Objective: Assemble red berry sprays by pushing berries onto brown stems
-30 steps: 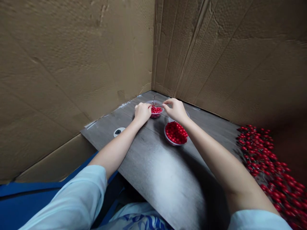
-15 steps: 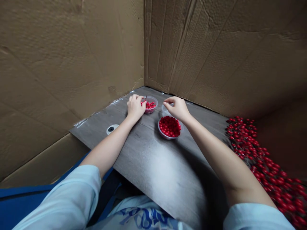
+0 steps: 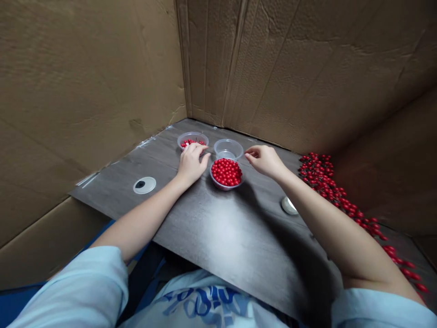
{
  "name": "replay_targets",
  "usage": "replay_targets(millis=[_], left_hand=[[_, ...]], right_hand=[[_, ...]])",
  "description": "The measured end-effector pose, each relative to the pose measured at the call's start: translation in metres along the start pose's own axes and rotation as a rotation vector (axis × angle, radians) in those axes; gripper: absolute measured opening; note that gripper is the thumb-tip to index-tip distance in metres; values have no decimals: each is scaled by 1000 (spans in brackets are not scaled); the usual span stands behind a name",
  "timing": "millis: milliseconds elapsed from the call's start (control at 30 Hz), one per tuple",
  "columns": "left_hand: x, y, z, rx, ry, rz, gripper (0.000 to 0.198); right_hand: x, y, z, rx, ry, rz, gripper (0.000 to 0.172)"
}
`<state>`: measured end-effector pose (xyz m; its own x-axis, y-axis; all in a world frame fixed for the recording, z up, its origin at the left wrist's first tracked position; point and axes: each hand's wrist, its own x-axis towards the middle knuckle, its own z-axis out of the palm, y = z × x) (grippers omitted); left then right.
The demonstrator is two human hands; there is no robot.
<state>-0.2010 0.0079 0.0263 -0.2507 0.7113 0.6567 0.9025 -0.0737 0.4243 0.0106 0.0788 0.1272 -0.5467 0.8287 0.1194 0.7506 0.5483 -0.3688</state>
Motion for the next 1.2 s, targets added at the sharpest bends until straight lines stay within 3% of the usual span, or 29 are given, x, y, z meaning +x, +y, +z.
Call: replay_targets(millis=[267,433,700,967,1200], left_hand=[[-8,12,2,-124,-89,57,25],[-12,17,4,-165,-138,82,27],[-13,12,6,-170,-89,87,29],[-13,11,2,-122,-35,109,30],[-20,11,-4,-105,-4,149,26]], right_hand=[[-27,23,22,-2,-126,45,28],[-42,22,37,134,-88,-20,31],[-58,19,54,283,-22,-34,35],[-90,21,29,295,35,-101,37],[-154,48,8,226,99,-73,24]])
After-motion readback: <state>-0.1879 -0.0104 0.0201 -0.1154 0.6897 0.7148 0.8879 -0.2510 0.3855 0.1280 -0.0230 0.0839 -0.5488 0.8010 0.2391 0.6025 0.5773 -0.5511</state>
